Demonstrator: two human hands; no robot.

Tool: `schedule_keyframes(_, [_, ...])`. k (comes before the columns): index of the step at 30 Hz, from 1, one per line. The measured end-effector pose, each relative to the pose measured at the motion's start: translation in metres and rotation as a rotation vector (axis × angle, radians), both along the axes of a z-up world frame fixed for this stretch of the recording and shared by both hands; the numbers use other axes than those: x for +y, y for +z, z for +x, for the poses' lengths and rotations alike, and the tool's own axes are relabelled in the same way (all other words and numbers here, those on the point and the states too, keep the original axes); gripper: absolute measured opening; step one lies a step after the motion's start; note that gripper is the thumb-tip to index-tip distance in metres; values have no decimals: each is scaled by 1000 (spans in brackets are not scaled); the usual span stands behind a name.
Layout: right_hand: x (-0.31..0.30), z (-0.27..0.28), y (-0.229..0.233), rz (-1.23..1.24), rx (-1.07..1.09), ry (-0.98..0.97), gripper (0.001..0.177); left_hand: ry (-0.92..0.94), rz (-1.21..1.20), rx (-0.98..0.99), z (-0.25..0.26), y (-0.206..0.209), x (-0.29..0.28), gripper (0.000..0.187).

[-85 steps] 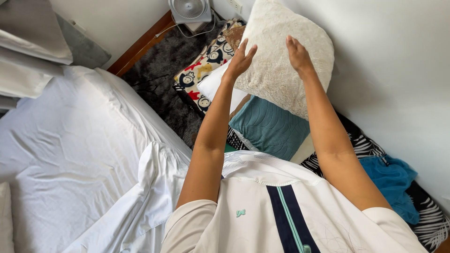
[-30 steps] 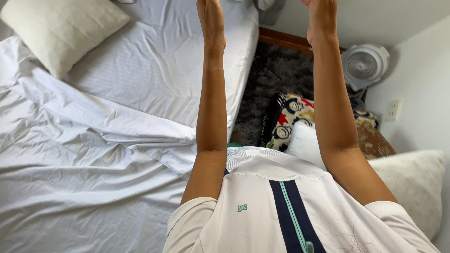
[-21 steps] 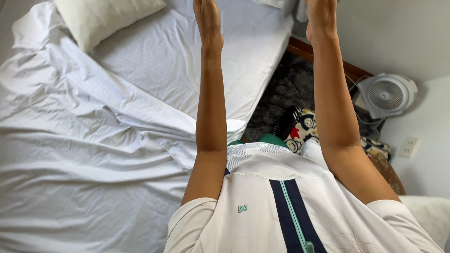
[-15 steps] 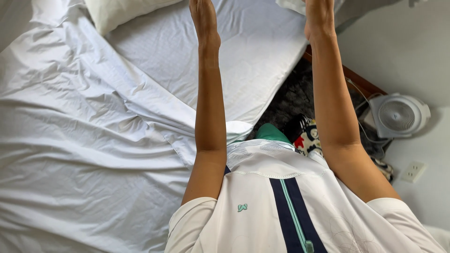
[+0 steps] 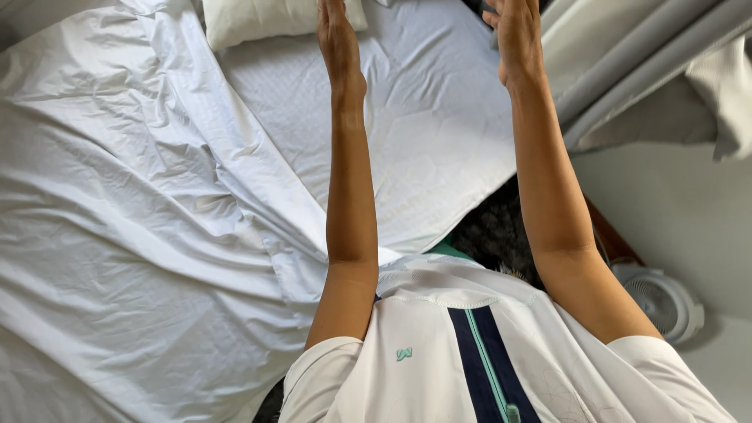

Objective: Arranging pillows and folding a small cloth on a bed.

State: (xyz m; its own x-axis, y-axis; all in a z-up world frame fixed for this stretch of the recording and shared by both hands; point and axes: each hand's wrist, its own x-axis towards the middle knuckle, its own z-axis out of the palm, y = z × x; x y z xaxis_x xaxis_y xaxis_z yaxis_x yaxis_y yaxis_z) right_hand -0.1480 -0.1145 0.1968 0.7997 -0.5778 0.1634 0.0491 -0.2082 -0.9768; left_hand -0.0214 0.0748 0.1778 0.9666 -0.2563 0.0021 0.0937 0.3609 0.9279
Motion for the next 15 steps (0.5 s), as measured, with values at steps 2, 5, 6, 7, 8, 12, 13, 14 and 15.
schedule_keyframes(2, [-18,19,5,48,16,-22,69,77,-16,-26,15,-3,-22,58])
schedule_keyframes(5, [-42,45,14,32,60,48,77,120,64,22,38,-16,-54,60])
schedule_keyframes(6, [-50,54,14,32,63,63,77,135,64,26,45,-16,-64,60])
schedule_keyframes(7, [-59,64,13,46,81,74,77,135,74,20,51,-17,-74,62])
schedule_keyframes(8, [-67,74,12,59,99,86,77,135,84,15,58,-17,-83,64])
schedule_keyframes(12, [-103,112,2,65,102,155,81,167,72,-11,86,-23,-122,64])
schedule_keyframes(13, [-114,122,-2,61,100,191,86,173,74,-13,93,-22,-131,66])
schedule_keyframes(14, [-125,132,-6,56,98,226,92,179,77,-15,100,-21,-140,67])
schedule_keyframes(15, [-138,142,-11,56,97,236,92,189,77,-16,107,-21,-150,67])
